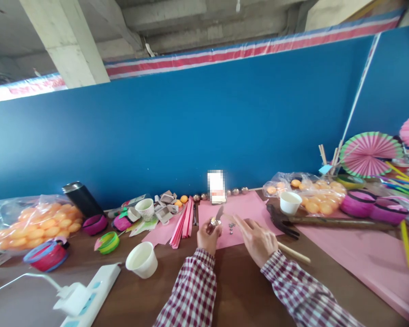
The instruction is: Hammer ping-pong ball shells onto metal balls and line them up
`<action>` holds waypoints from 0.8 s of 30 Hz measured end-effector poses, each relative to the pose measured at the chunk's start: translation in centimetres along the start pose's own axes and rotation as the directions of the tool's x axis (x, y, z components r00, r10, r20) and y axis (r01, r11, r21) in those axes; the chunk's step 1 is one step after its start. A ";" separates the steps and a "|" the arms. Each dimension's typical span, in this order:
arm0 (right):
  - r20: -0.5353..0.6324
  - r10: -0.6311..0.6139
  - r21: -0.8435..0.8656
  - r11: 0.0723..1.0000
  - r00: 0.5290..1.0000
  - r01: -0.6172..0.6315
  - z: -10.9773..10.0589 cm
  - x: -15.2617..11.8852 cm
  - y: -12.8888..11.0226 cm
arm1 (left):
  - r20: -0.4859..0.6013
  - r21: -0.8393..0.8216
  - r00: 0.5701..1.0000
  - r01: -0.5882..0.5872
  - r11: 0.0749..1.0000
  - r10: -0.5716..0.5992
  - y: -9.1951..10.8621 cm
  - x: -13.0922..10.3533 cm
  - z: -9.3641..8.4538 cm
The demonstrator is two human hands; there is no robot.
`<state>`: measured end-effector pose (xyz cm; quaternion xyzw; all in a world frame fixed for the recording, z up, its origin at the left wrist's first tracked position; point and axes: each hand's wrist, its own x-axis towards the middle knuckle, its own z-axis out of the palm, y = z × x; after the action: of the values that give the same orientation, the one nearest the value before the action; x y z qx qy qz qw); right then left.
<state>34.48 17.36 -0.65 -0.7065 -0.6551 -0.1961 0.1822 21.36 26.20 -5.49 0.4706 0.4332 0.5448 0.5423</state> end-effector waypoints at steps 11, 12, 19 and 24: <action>-0.038 -0.025 0.030 0.999 0.999 0.027 0.2 -0.1 0.1 | -0.013 0.035 1.000 0.002 0.999 -0.001 0.2 0.0 0.0; -0.037 -0.036 0.032 0.999 0.999 0.037 0.2 -0.1 0.0 | -0.012 0.030 1.000 -0.003 1.000 0.003 0.2 -0.1 0.0; -0.118 -0.070 0.043 0.996 0.991 0.075 0.7 -0.2 0.0 | -0.080 0.016 0.997 -0.014 1.000 0.015 0.4 -0.3 0.3; -0.144 -0.118 0.049 0.991 0.983 0.126 0.7 -0.2 0.2 | -0.103 0.040 0.994 -0.023 0.999 0.027 0.4 -0.3 0.4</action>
<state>34.65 17.56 -1.39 -0.6440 -0.6881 -0.2371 0.2358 21.68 25.87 -4.99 0.4576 0.4652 0.5667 0.5030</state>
